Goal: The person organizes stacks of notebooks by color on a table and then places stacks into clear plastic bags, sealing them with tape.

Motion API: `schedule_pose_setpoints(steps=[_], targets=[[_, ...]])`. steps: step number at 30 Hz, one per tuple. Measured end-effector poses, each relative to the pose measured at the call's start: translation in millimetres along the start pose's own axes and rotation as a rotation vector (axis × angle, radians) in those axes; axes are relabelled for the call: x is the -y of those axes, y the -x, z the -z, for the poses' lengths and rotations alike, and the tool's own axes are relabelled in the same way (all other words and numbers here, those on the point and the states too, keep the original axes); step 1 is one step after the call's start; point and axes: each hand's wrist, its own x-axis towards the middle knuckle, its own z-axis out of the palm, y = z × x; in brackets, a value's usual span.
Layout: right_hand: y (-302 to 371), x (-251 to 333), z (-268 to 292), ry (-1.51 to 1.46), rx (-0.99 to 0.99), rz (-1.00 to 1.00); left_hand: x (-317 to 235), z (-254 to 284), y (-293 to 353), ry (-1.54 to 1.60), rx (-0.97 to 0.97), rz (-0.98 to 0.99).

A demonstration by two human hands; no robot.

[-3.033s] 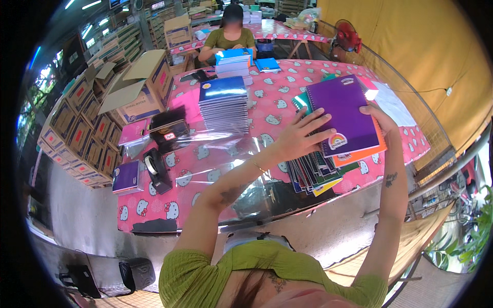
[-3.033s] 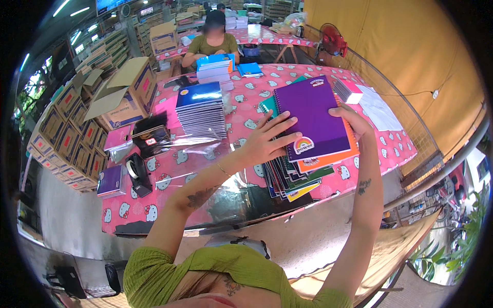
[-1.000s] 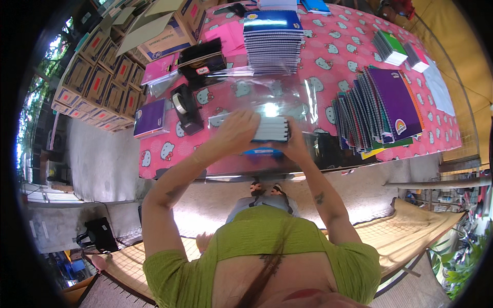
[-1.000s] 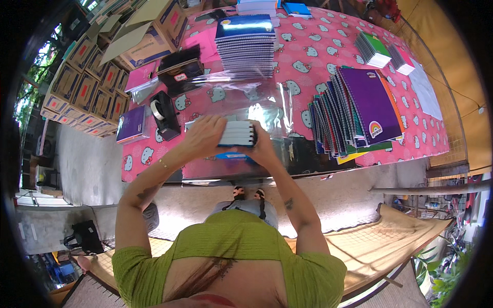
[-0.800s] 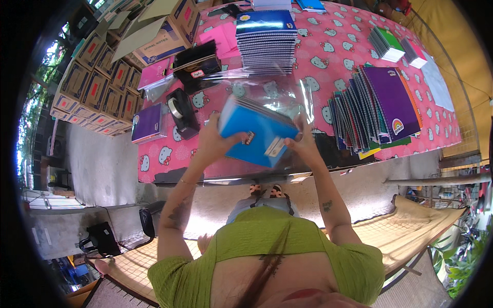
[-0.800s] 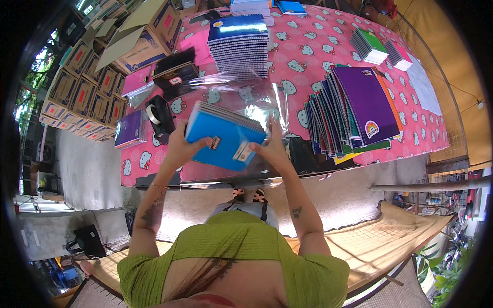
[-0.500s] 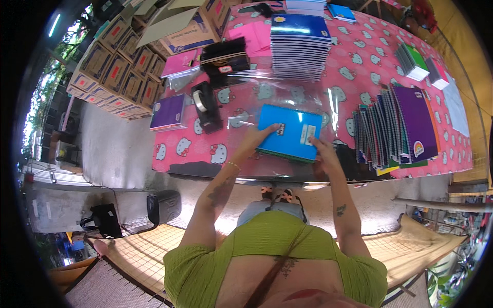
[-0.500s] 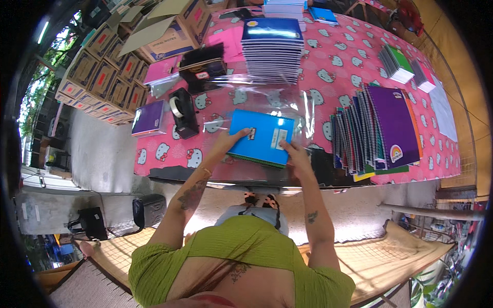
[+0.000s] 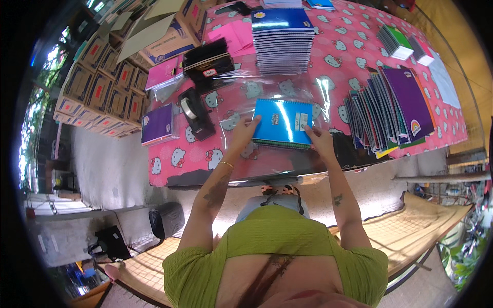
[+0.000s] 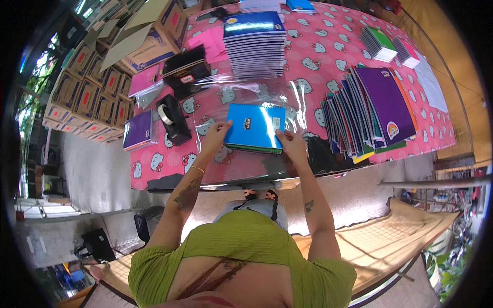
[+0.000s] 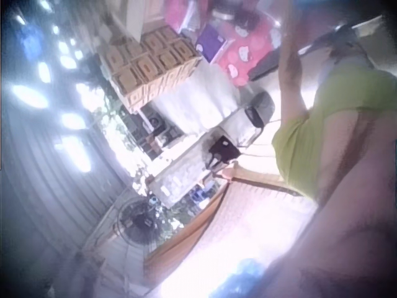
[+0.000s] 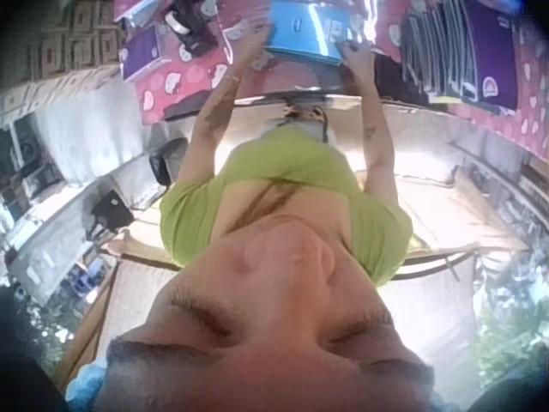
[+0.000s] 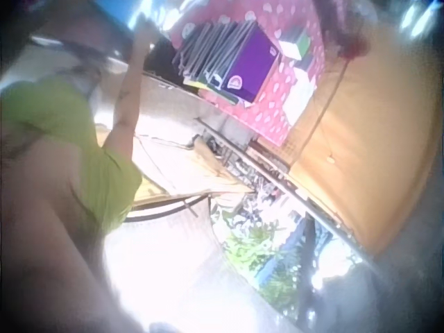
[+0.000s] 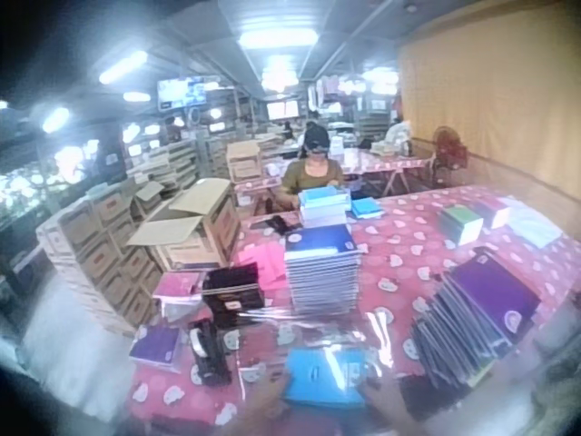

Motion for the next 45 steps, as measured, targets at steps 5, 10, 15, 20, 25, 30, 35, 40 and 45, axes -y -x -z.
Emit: schedule_pose_setpoints(steps=[5, 10, 15, 20, 25, 30, 35, 40, 45], targets=[[6, -8, 3, -0.156, 0.020, -0.042, 19, 13, -6, 0.363, 0.219, 0.160], [76, -29, 22, 0.110, 0.112, 0.498, 84, 64, 49, -0.340, 0.455, -0.533], [93, -34, 15, 0.466, 0.243, 0.776, 67, 76, 66, -0.512, 0.573, -0.781], [105, -6, 9, 0.544, 0.108, 0.791, 54, 84, 71, -0.515, 0.614, -0.807], [110, -26, 10, 0.585, 0.236, 0.718, 56, 85, 72, -0.489, 0.604, -0.971], [105, -24, 5, 0.547, 0.227, 0.761, 67, 84, 72, -0.575, 0.610, -0.968], [107, -10, 14, 0.602, 0.353, 0.714, 50, 85, 81, -0.472, 0.586, -0.927], [114, 13, 4, 0.588, 0.133, 0.837, 31, 77, 83, -0.538, 0.632, -0.581], [106, 5, 36, 0.384, 0.327, 0.548, 50, 104, 65, -0.394, 0.561, -0.546]])
